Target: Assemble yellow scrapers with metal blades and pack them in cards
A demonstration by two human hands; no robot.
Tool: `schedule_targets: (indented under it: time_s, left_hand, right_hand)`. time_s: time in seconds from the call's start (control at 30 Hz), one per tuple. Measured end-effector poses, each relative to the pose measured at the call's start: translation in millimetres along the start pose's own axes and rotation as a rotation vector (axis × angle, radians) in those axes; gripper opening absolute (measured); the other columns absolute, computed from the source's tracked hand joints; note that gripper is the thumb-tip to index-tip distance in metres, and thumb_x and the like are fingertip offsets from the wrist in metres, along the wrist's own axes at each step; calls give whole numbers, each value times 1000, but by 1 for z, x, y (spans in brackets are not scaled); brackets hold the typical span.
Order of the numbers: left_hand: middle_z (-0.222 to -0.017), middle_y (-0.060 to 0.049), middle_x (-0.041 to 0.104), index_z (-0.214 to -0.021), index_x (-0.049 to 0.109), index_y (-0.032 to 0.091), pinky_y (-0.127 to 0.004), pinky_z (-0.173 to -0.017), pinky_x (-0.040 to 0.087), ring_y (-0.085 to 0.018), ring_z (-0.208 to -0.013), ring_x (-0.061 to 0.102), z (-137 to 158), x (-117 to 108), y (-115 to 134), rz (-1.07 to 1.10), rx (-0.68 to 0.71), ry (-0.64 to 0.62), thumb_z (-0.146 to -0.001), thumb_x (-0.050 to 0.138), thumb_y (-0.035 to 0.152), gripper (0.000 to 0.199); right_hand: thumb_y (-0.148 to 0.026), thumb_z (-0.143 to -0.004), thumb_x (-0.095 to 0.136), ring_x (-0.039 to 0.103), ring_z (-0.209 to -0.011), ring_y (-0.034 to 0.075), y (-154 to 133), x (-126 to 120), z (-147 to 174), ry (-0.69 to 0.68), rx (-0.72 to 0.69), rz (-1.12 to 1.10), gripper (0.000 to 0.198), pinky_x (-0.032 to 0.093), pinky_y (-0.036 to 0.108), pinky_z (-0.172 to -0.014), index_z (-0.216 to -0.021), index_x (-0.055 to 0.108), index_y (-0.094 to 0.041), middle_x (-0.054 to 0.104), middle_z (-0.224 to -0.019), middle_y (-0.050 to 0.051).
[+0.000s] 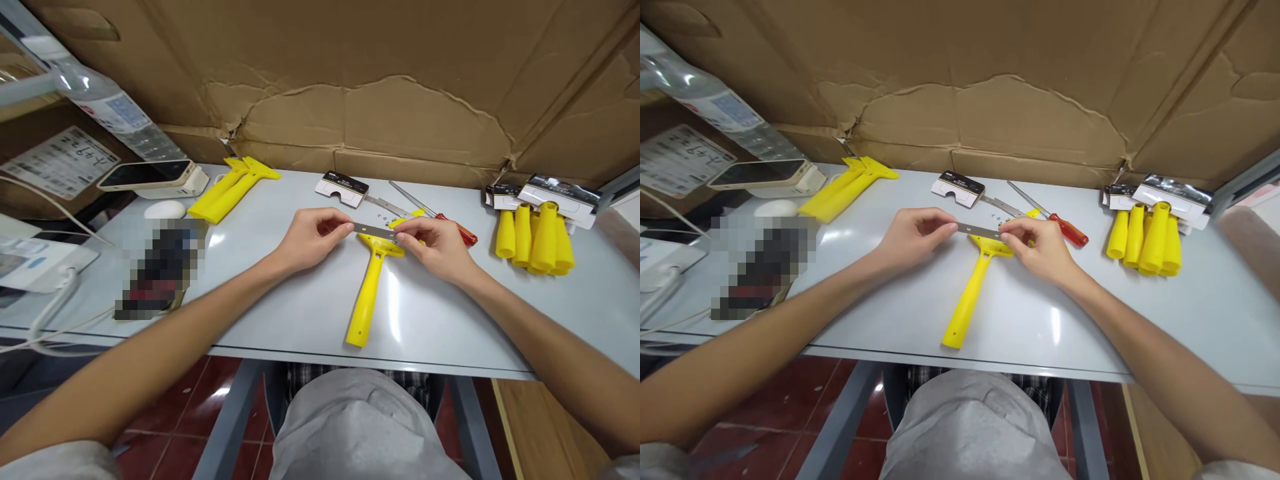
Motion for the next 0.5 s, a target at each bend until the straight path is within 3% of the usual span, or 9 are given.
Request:
schedule_targets:
  time_s: [0.13,0.23,0.3,0.4,0.5]
  left_hand:
    - [-70,-2,69,-82,77,18,-29,-60,49,-14,-61,58,1,0,7,244,-184,-7,-84,84,38,21]
    - [-72,-3,69,-81,76,18,-27,-57,49,-14,-63,62,4,3,7,500,-345,11,-78,92,42,29]
    - [-75,-4,71,-80,75,17,-26,-57,49,-15,-66,65,9,9,9,595,-399,-2,-76,94,43,33]
    - [-77,-5,75,-80,73,18,-27,-53,47,-14,-60,63,19,19,15,495,-360,-96,-83,88,45,31]
    - [-75,-3,75,-86,75,19,-28,-49,41,-12,-51,54,26,24,20,198,-223,-146,-90,79,40,22]
  right_hand:
    - [-48,-85,83,65,-76,10,-4,0,0,-55,59,-154,52,53,25,-72,-122,76,-12,74,-89,7]
    - [-44,-70,97,69,-83,12,-6,5,1,-91,170,-374,72,57,26,-77,-128,69,-14,76,-99,8]
    - [-46,-67,99,68,-83,11,-7,11,3,-102,225,-512,75,57,26,-76,-127,67,-14,76,-104,9]
    - [-53,-77,93,64,-78,8,-9,20,5,-103,208,-634,58,54,24,-72,-111,70,-12,74,-97,8]
    - [-58,-81,88,62,-77,8,-9,22,5,-50,212,-661,54,53,24,-70,-98,68,-11,69,-87,6]
Point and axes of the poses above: each hand's wrist, its own z-axis away from the middle knuckle, its own x-axis out of the palm, y = z × x, the point moved 2 cm from there along -z, towards the middle knuckle
